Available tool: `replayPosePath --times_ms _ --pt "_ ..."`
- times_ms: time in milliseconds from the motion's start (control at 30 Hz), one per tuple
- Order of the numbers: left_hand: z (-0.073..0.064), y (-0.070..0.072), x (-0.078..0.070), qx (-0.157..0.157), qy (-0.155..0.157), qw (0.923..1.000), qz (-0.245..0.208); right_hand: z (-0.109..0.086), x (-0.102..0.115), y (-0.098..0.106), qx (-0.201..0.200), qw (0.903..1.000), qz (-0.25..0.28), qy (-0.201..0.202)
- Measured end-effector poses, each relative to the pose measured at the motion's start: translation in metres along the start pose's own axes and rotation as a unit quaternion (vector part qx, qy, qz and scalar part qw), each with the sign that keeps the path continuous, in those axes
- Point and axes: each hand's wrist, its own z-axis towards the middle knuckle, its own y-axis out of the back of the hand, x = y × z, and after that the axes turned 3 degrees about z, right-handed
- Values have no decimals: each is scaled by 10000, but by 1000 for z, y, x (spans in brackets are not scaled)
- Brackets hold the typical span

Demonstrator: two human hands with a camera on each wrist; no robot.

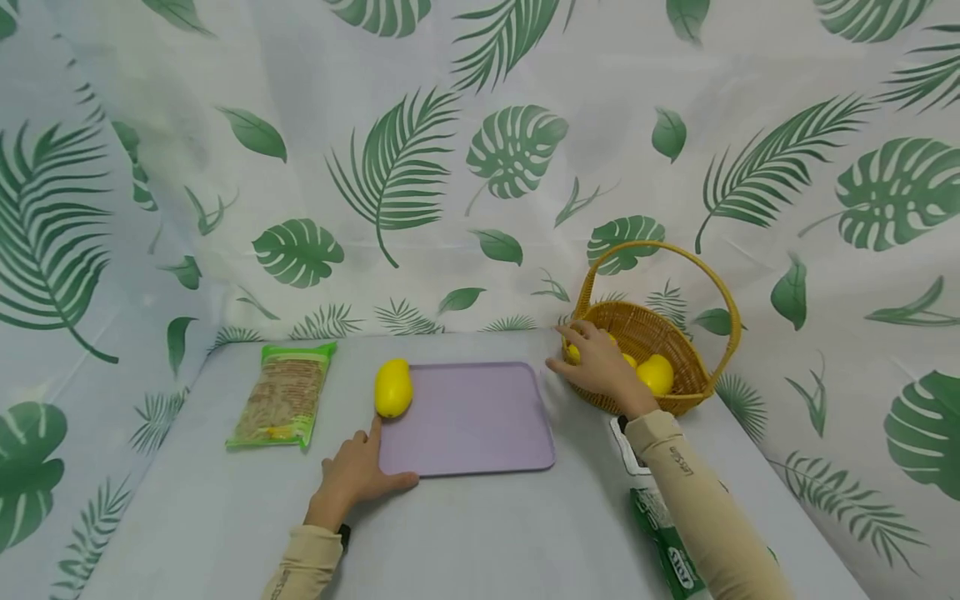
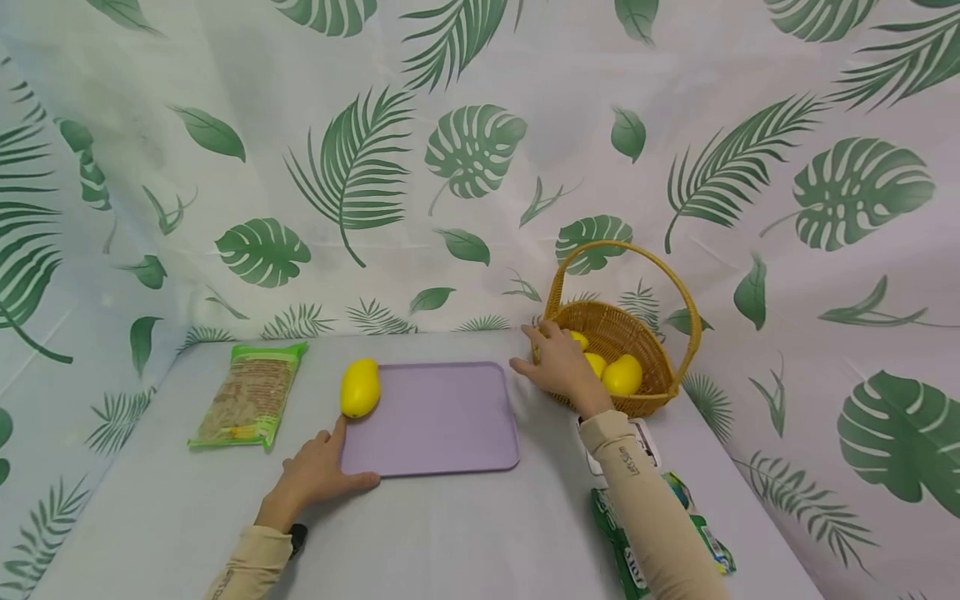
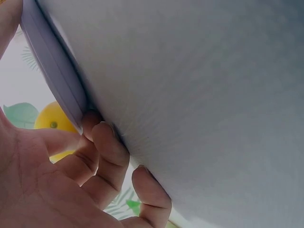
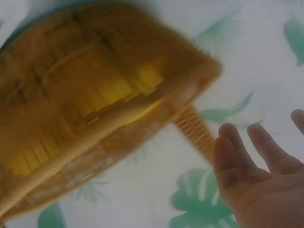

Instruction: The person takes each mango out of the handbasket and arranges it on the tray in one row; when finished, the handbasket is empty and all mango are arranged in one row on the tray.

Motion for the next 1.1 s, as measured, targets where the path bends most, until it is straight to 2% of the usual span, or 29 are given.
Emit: replayPosePath --times_ms 267,533,800,1100 --pt "-1 -2 2 56 14 10000 -19 -18 -52 14 263 9959 207 -846" --pt "-2 -2 1 16 22 10000 10 -25 -90 13 545 9923 -69 -1114" --pt "-1 -1 2 -5 14 10000 5 -22 -103 15 1139 9863 -324 -1152" --pt "2 -2 2 22 16 10000 5 -15 -107 19 1571 9802 -409 -1131"
